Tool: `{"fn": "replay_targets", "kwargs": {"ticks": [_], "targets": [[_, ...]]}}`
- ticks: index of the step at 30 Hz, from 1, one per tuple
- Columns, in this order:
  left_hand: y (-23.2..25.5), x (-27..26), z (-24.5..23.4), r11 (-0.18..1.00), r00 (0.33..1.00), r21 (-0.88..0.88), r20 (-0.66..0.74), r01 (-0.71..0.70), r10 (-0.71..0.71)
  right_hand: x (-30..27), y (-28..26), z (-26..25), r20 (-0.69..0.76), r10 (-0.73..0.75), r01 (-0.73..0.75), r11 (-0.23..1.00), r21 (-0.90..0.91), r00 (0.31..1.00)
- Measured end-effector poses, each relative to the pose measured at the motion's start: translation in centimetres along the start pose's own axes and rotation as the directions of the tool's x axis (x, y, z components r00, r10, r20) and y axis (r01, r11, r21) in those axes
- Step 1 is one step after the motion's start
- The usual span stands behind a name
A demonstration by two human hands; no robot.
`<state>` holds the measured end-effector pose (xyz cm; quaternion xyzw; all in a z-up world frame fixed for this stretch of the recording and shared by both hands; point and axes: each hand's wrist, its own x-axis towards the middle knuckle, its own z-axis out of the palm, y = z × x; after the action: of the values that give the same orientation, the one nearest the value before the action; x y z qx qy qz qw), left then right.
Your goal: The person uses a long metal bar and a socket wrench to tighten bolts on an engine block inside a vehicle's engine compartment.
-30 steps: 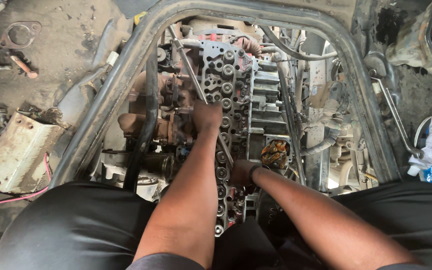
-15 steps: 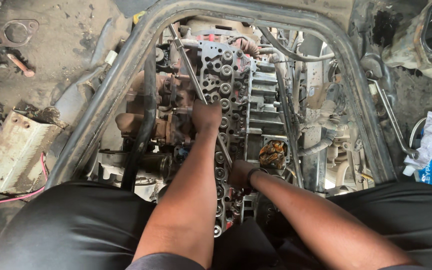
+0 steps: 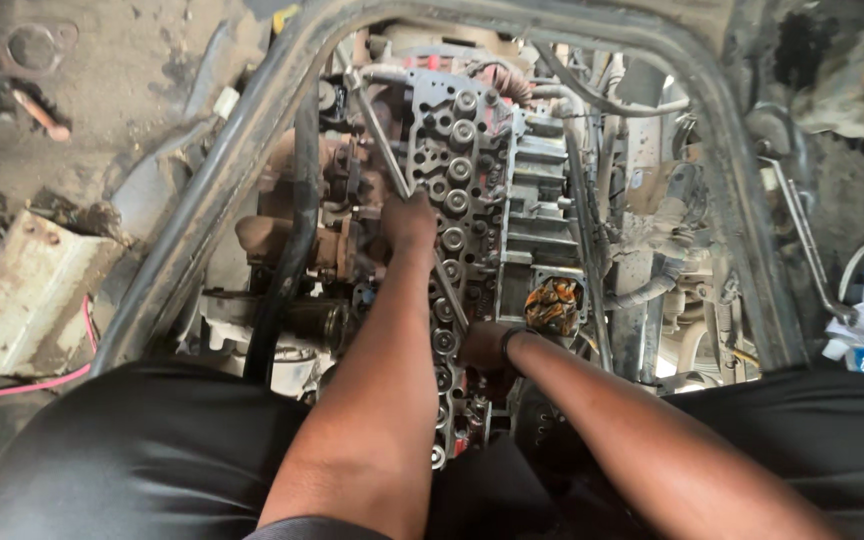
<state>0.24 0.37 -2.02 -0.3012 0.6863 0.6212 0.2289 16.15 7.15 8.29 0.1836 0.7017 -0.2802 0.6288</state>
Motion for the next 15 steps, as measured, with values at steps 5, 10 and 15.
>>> {"fn": "replay_targets", "kwargs": {"ticks": [5,10,15], "targets": [[-0.2,3.8,1.9,0.922,0.920,0.177,-0.133,-0.344,0.369,-0.7,0.0,-0.8,-0.086,-0.063,0.066,0.997,0.038,0.994],[4.4,3.2,-0.3,0.973,0.991,-0.228,0.115,-0.034,0.062,-2.9,-1.9,-2.8,-0.008,-0.087,0.087,0.978,0.188,0.996],[7.1,1.1,-2.8,0.981,0.993,-0.187,0.113,0.058,-0.037,-2.0,-3.8,-1.8,0.140,-0.216,0.195,0.970,0.149,0.966]]}}
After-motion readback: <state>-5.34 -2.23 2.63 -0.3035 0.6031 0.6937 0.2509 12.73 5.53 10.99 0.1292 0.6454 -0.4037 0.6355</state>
